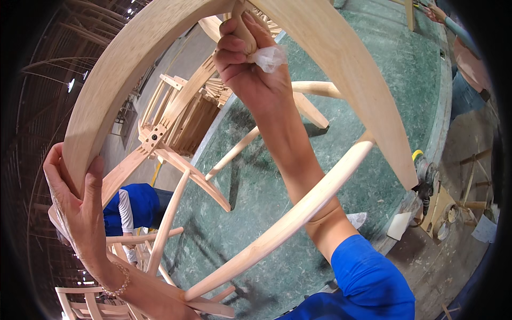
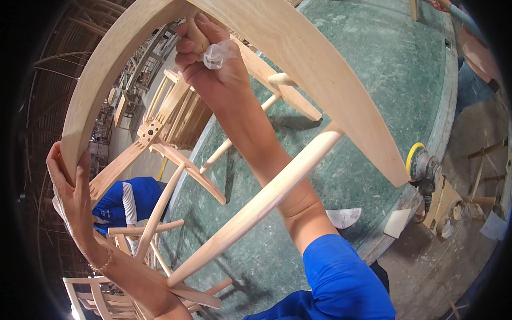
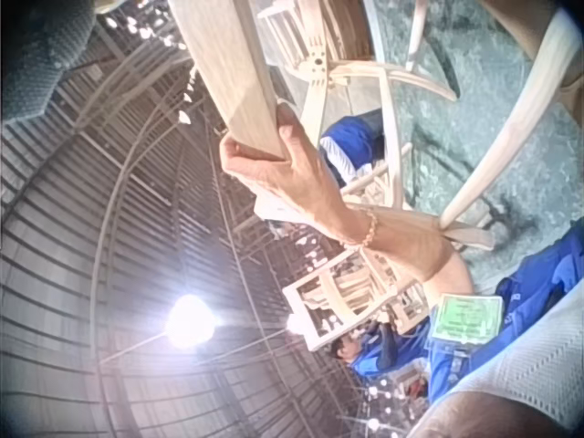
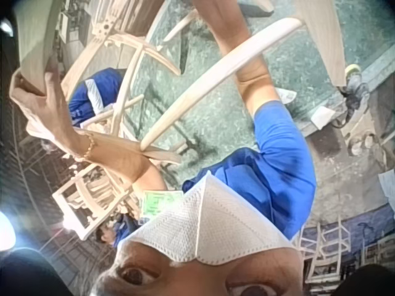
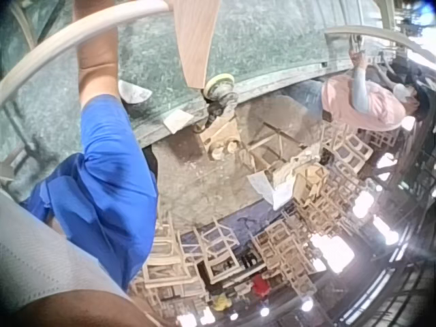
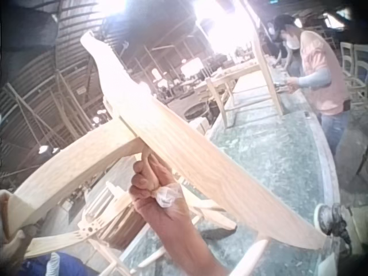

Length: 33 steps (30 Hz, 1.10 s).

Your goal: The person sands a wooden chair frame using a sanding block and an orbital sander. They rotate the chair to reach different parts, sanding the legs, seat frame, and backrest. The chair is placed on a green workbench in a workshop with other workers sanding similar chairs.

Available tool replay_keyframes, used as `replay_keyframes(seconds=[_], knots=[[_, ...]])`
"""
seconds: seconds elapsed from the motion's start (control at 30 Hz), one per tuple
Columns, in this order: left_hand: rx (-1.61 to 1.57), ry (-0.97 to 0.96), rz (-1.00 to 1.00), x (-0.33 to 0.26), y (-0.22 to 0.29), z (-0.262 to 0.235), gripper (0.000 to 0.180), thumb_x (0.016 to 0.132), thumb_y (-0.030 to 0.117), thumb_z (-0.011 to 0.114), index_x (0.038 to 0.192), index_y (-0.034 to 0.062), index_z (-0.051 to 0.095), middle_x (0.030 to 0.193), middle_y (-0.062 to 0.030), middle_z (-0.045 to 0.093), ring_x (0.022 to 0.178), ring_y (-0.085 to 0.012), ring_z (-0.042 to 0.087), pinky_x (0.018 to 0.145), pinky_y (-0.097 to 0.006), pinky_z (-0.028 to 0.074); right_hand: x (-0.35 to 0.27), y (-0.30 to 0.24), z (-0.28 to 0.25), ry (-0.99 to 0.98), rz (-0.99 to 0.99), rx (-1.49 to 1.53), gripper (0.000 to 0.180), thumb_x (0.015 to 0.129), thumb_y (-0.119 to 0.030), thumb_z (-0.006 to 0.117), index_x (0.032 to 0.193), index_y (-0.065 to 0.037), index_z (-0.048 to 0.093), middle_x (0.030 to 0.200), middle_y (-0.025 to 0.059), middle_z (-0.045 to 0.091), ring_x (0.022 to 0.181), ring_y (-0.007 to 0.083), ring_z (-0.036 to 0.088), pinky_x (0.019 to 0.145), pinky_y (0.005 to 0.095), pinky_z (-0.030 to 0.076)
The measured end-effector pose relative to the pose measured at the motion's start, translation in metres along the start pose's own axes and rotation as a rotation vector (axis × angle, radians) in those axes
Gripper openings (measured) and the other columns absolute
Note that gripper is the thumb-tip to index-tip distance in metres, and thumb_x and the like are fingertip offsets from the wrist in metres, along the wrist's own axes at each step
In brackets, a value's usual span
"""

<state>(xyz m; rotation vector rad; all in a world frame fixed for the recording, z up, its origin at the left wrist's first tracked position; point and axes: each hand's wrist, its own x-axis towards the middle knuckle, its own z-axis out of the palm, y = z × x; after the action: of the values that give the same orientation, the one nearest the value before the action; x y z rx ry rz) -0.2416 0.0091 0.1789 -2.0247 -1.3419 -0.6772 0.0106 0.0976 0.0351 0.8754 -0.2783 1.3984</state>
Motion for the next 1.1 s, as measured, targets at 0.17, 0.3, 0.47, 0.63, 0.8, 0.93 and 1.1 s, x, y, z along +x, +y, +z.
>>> replay_keyframes(seconds=[0.17,0.3,0.47,0.63,0.8,0.93,1.1], knots=[[0.029,-0.004,0.021,0.001,-0.001,-0.002,0.067,0.08,0.057,0.061,0.134,0.0222,0.043,0.125,-0.0105,0.059,0.109,-0.0301,0.062,0.095,-0.051,0.049,0.003,0.006,-0.001,0.079,-0.06,0.012,0.018,0.092,-0.014,0.056,0.106,-0.002,0.054,0.088,0.0134,0.062,0.066,0.0181,0.057,0.053,0.027,0.044],[0.015,-0.005,-0.011,0.004,0.003,0.0,0.068,0.079,0.058,0.061,0.134,0.0222,0.043,0.126,-0.0111,0.057,0.109,-0.0305,0.062,0.095,-0.05,0.049,0.006,-0.005,-0.009,0.006,-0.011,0.033,0.017,0.097,-0.015,0.052,0.11,-0.005,0.056,0.089,0.0111,0.061,0.064,0.0158,0.055,0.053,0.0244,0.046],[-0.012,-0.029,-0.027,0.004,0.003,0.001,0.068,0.079,0.056,0.062,0.135,0.022,0.042,0.129,-0.0119,0.054,0.115,-0.031,0.058,0.098,-0.051,0.047,0.005,-0.006,-0.005,-0.013,0.021,0.048,0.017,0.097,-0.014,0.051,0.11,-0.003,0.056,0.088,0.0113,0.061,0.067,0.0173,0.056,0.054,0.0253,0.046],[-0.033,-0.076,-0.021,0.005,0.004,-0.003,0.062,0.085,0.055,0.058,0.134,0.0197,0.043,0.133,-0.0116,0.051,0.125,-0.0274,0.05,0.106,-0.049,0.038,0.01,-0.011,-0.01,0.008,-0.019,0.073,0.015,0.097,-0.013,0.051,0.106,-0.003,0.055,0.085,0.0121,0.061,0.065,0.0174,0.055,0.054,0.0258,0.046],[-0.021,-0.046,-0.049,0.009,0.012,0.003,0.062,0.084,0.056,0.059,0.132,0.02,0.045,0.13,-0.0106,0.055,0.122,-0.0273,0.053,0.105,-0.048,0.04,0.013,-0.017,-0.012,-0.021,0.022,0.06,0.015,0.095,-0.011,0.051,0.108,-0.004,0.055,0.085,0.0132,0.063,0.067,0.0182,0.057,0.056,0.0268,0.046],[-0.019,-0.051,-0.054,0.014,0.017,0.002,0.062,0.083,0.057,0.06,0.131,0.0194,0.046,0.126,-0.0103,0.057,0.12,-0.026,0.054,0.104,-0.046,0.041,0.006,-0.015,-0.024,-0.056,-0.273,-0.372,0.023,0.093,-0.01,0.055,0.116,-0.006,0.055,0.088,0.0117,0.064,0.07,0.0184,0.06,0.061,0.0277,0.05],[-0.093,-0.055,-0.01,0.027,0.011,0.012,0.061,0.083,0.058,0.06,0.129,0.0203,0.047,0.126,-0.0096,0.057,0.118,-0.0243,0.055,0.103,-0.046,0.043,-0.013,-0.032,-0.031,-0.044,-1.054,-2.301,0.05,0.086,-0.012,0.065,0.133,-0.013,0.051,0.079,0.0056,0.068,0.061,0.0211,0.064,0.055,0.0334,0.052]])
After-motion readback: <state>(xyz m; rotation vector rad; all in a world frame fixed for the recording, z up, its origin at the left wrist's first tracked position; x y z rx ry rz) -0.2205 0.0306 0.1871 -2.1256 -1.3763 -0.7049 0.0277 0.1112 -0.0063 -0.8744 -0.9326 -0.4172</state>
